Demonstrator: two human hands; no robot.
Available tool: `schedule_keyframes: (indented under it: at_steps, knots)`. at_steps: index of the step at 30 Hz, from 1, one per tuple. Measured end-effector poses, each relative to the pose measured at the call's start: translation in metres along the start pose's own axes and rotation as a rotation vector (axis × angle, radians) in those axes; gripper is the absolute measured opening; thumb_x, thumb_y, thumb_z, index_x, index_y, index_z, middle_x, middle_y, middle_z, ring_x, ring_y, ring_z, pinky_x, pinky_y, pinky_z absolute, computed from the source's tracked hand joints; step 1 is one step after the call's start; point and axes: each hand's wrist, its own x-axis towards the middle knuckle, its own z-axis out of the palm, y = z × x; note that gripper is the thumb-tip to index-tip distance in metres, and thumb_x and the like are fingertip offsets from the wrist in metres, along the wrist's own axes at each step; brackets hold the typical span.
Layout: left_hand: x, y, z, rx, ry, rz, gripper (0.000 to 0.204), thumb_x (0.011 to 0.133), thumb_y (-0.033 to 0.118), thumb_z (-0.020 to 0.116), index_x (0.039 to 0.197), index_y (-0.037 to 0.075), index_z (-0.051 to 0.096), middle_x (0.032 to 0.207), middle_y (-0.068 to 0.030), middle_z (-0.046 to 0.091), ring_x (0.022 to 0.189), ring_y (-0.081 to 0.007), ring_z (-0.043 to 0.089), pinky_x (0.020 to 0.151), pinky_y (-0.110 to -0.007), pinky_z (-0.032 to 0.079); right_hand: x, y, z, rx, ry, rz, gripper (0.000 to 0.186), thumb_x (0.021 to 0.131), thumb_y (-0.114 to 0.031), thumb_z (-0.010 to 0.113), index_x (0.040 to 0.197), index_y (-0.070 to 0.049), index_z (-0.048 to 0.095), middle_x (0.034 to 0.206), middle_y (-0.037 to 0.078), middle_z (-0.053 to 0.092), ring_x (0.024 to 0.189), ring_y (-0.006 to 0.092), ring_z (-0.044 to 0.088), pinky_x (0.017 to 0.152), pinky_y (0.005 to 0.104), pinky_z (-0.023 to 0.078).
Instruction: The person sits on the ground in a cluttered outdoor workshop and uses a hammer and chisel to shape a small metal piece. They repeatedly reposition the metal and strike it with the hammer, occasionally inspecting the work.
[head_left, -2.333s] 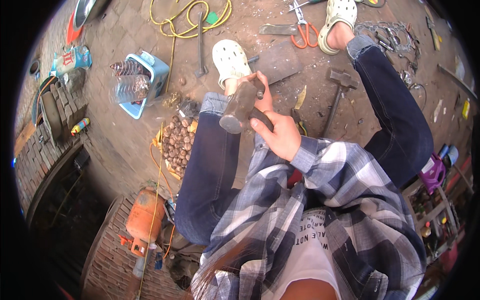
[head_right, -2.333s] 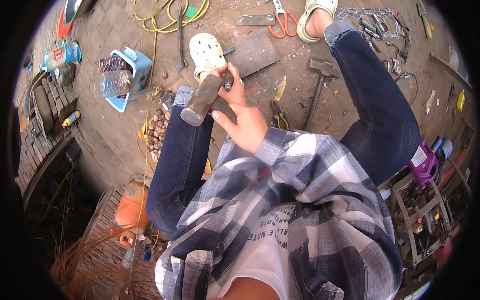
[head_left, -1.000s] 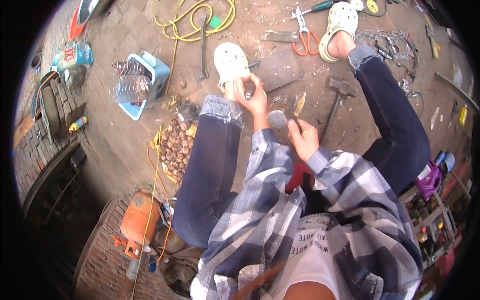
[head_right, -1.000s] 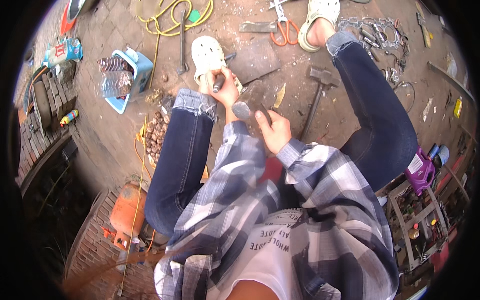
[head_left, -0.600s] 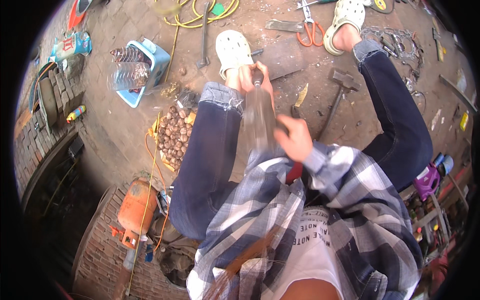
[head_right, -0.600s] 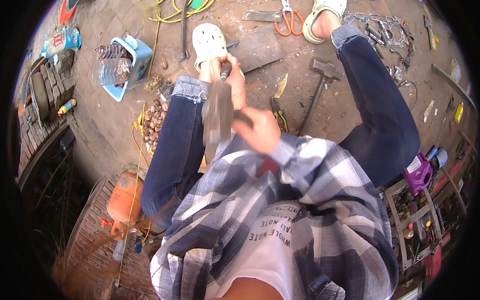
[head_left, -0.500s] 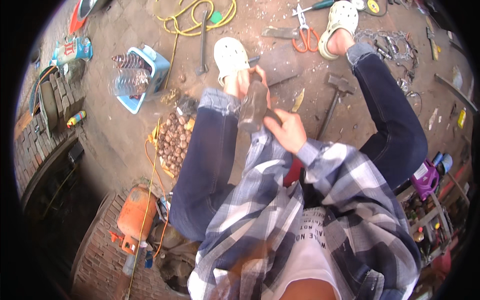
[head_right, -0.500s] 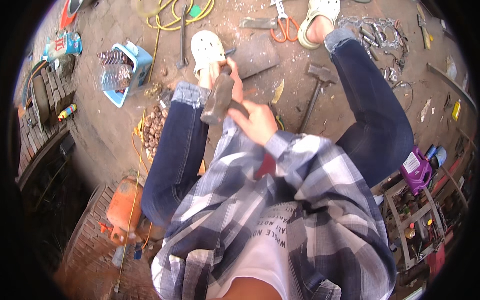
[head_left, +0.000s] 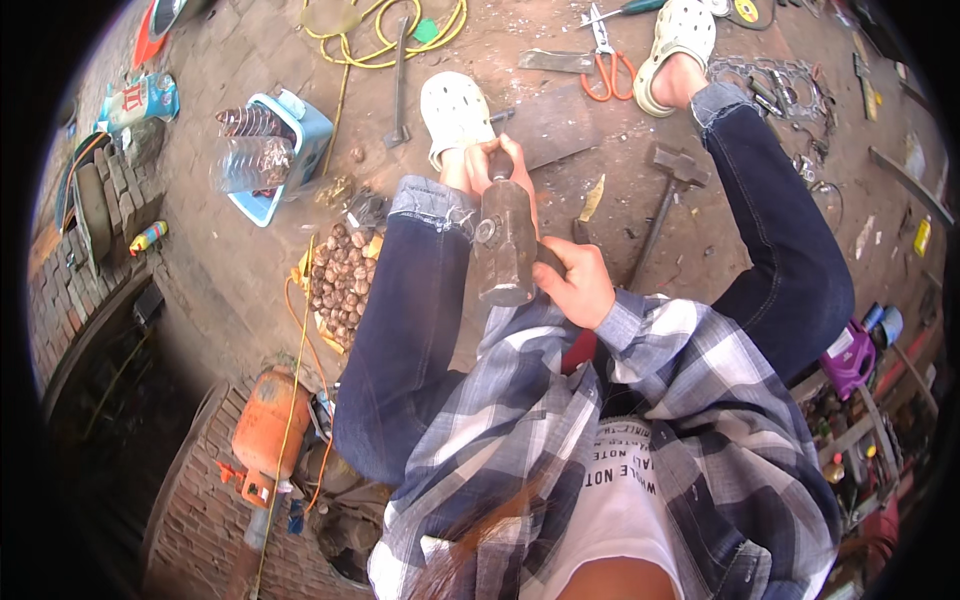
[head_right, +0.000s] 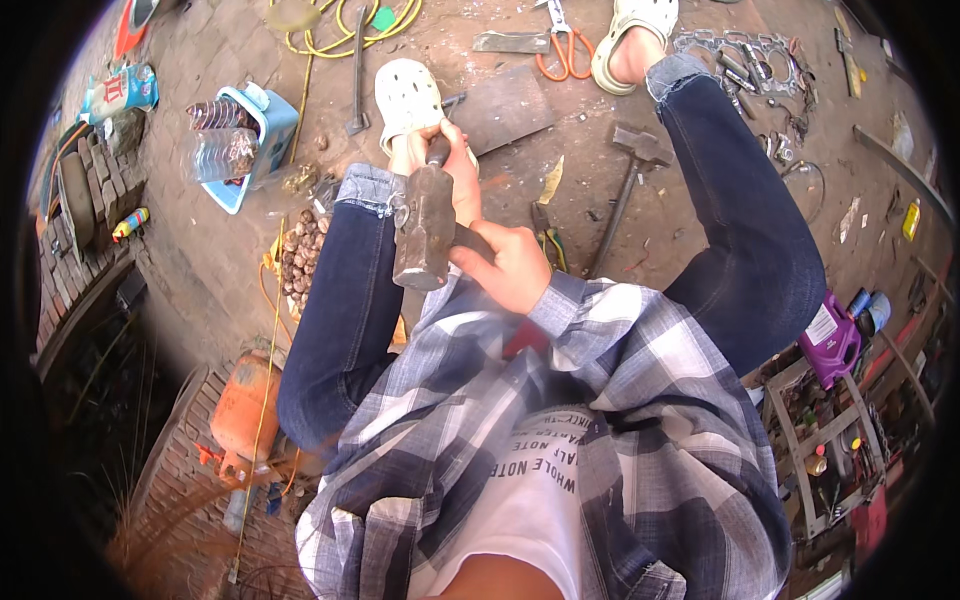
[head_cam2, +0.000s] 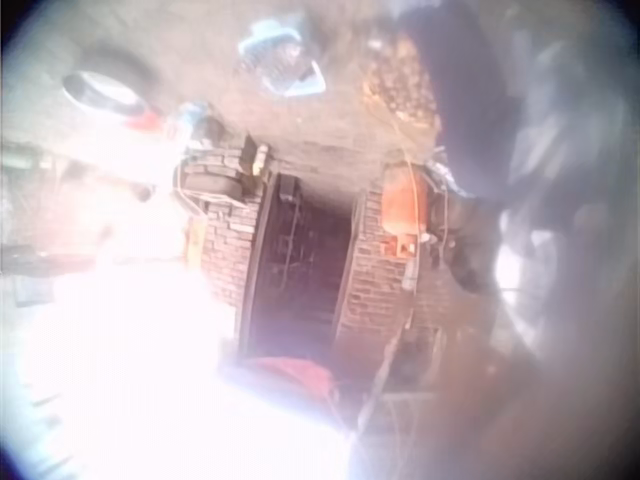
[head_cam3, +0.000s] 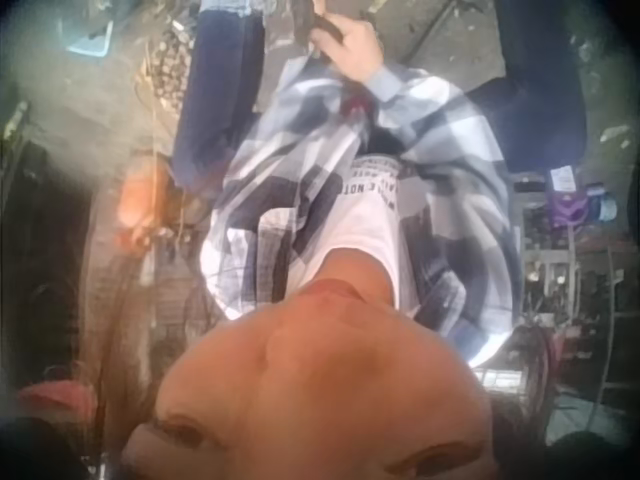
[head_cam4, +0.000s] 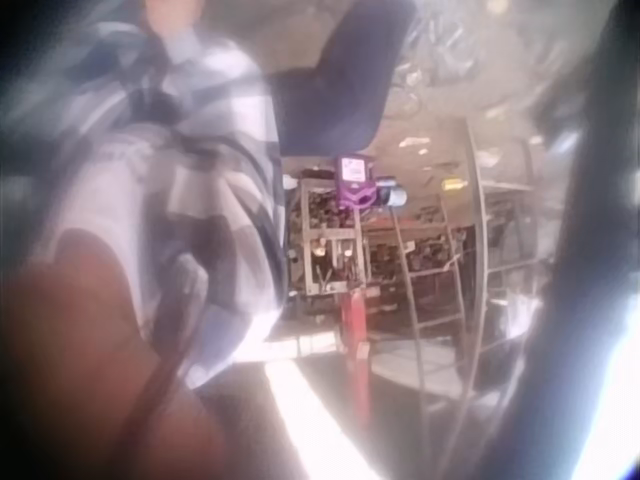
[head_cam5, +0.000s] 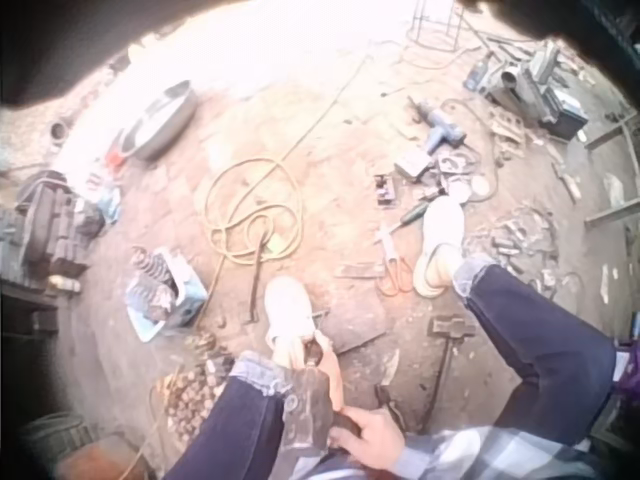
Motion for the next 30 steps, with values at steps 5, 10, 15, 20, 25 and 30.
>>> schedule_keyframes:
  at_steps: [5,10,15,20,25,30]
  knots:
    - [0.011,0.058,-0.023,-0.812,-0.307,-0.681,0.019,0.091,0.020,0.053,0.099,0.003,0.055,0.088,-0.0080,0.059,0.078,-0.0181,0.060,0.071,-0.030,0.050,0.002,0.001,-0.003,0.033,0.013,0.022,0.024,0.085,-0.024,0.065,0.090,0.000,0.062,0.066,0.013,0.061,0.061,0.0136,0.059,0.060,0.0309,0.047]
    - [0.023,0.000,-0.022,-0.671,-0.279,-0.523,0.026,0.091,0.030,0.050,0.092,0.004,0.056,0.082,-0.0083,0.059,0.072,-0.0209,0.058,0.067,-0.033,0.050,0.002,-0.003,-0.001,0.000,0.025,-0.009,0.025,0.085,-0.024,0.065,0.093,0.000,0.063,0.066,0.013,0.061,0.061,0.0145,0.060,0.059,0.0306,0.047]
    - [0.022,0.002,-0.021,-0.877,-0.312,-0.713,0.035,0.092,0.038,0.047,0.089,0.005,0.055,0.078,-0.0095,0.057,0.068,-0.0233,0.057,0.064,-0.035,0.049,0.002,-0.003,-0.003,-0.021,-0.007,0.010,0.026,0.085,-0.024,0.066,0.097,-0.001,0.064,0.068,0.014,0.063,0.062,0.0162,0.063,0.060,0.0307,0.048]
    - [0.024,-0.012,-0.004,-0.570,-0.027,-0.383,0.031,0.091,0.034,0.050,0.088,0.004,0.055,0.075,-0.0086,0.057,0.066,-0.0218,0.056,0.063,-0.034,0.048,0.002,-0.007,-0.004,-0.053,-0.003,-0.004,0.027,0.082,-0.024,0.068,0.097,-0.001,0.064,0.068,0.016,0.063,0.062,0.0231,0.065,0.059,0.0331,0.049]
    - [0.011,-0.025,0.046,0.067,0.492,0.353,0.015,0.087,0.016,0.062,0.084,0.003,0.056,0.074,-0.0073,0.057,0.064,-0.0176,0.055,0.061,-0.029,0.046,-0.004,-0.013,-0.005,-0.232,-0.067,-0.323,0.030,0.067,-0.022,0.078,0.083,-0.004,0.060,0.061,0.014,0.057,0.056,0.0330,0.059,0.052,0.0370,0.046]
    - [0.006,-0.002,0.041,0.086,0.451,0.294,0.014,0.085,0.013,0.063,0.086,0.001,0.057,0.077,-0.0090,0.058,0.065,-0.0180,0.056,0.061,-0.031,0.045,0.013,-0.001,-0.003,-0.260,0.086,-0.076,0.031,0.072,-0.029,0.075,0.079,-0.003,0.061,0.065,0.017,0.059,0.058,0.0364,0.059,0.053,0.0406,0.047]
